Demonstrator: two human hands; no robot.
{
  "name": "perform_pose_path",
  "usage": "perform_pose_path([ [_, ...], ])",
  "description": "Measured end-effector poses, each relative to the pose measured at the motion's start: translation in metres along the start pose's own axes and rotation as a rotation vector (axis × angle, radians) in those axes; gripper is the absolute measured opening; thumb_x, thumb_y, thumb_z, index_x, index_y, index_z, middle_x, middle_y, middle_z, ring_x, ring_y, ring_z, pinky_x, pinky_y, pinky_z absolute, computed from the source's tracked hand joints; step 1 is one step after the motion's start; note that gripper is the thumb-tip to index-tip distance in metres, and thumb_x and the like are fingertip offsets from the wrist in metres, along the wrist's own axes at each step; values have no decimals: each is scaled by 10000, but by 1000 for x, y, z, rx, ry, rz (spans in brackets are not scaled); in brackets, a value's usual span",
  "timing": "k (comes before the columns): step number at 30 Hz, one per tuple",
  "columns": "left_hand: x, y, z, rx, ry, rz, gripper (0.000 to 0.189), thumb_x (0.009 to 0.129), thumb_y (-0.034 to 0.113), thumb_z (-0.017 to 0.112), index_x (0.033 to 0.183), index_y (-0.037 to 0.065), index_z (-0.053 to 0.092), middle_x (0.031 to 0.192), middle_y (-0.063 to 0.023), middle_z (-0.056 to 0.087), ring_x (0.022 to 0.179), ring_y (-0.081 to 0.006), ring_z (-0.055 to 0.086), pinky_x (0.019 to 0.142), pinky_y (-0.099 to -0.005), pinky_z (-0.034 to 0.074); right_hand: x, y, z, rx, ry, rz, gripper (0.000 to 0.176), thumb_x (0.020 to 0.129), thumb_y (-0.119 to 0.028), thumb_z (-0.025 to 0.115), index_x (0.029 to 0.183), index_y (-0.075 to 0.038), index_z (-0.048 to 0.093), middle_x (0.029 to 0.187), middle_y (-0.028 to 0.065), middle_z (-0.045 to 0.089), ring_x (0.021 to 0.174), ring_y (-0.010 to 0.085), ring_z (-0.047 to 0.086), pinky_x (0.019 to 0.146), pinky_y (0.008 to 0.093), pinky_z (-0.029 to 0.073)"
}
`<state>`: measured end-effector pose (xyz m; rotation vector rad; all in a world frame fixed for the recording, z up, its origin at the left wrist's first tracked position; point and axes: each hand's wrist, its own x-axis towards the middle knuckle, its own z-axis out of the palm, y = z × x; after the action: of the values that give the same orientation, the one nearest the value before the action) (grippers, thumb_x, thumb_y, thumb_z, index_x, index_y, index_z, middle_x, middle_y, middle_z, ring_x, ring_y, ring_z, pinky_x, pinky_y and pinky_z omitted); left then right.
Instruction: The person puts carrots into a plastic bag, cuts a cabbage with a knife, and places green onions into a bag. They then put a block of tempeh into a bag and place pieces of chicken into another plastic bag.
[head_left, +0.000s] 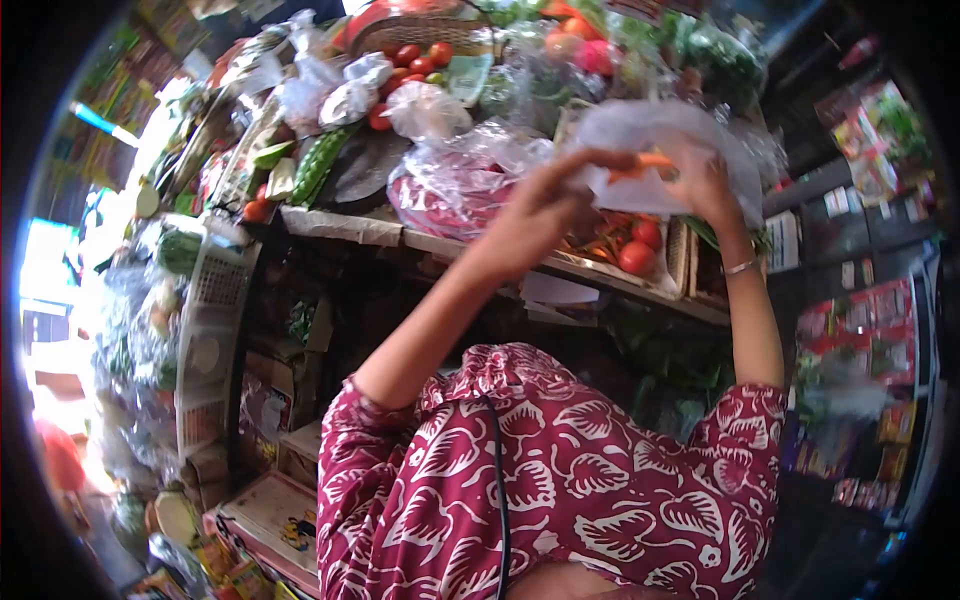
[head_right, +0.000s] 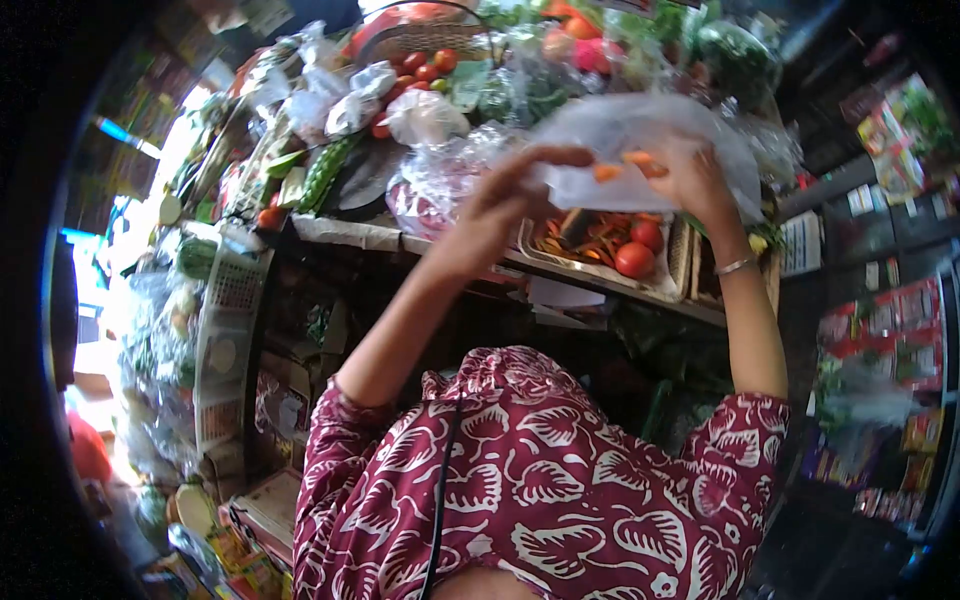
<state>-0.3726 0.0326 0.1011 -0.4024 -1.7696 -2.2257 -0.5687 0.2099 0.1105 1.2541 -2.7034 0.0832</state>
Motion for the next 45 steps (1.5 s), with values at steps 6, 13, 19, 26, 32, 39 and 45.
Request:
perform_pose_path([
  [6,-15,-70,11,108,-63,-5,401,798,-90,455,1174,47,491,1153,-69,490,998,-130,501,842,-261,412,-16,2,14,128,-278,106,581,700,-237,637,1221,-52,458,1273,151,453,1173,307,425,969,416,338],
  [13,-89,-22,-34,280,66,84,364,820,48,525,1183,56,506,1227,-130,430,1168,-257,412,972,-359,343,-16,-69,-50,630,384,-170,79,856,-61,540,886,-7,589,743,24,556,609,74,507,535,201,415],
  [19,-223,1,-99,169,766,-37,304,851,41,474,1152,11,510,1067,-76,577,979,-144,544,859,-279,425,20,-222,-15,1175,137,-485,82,830,12,542,904,-4,576,811,24,539,626,70,497,577,180,419],
  [26,-368,21,-152,232,1570,123,251,835,36,501,1081,6,545,1041,-59,589,933,-129,559,863,-262,417,63,-460,35,1326,-578,-766,93,834,7,548,910,18,601,838,39,615,750,85,581,679,199,466],
  [32,-432,70,-196,349,1760,81,227,853,21,489,1071,16,555,1017,-40,589,936,-98,535,863,-238,399,70,-646,73,1001,-124,-1307,201,772,-132,615,948,-37,590,918,139,581,883,303,552,769,365,436],
  [39,-462,120,-257,692,1774,251,278,802,11,535,1080,0,541,1013,-85,581,979,-155,534,874,-260,399,89,-750,114,1184,-187,-1204,135,763,-92,625,882,-32,607,770,100,605,688,212,575,632,294,459],
  [45,-459,136,-300,1106,1794,-11,532,722,129,684,1186,13,452,1131,-117,500,1073,-227,460,950,-327,344,117,-733,99,1239,-231,-987,61,800,-62,593,819,-7,614,680,58,605,605,89,547,568,232,442],
])
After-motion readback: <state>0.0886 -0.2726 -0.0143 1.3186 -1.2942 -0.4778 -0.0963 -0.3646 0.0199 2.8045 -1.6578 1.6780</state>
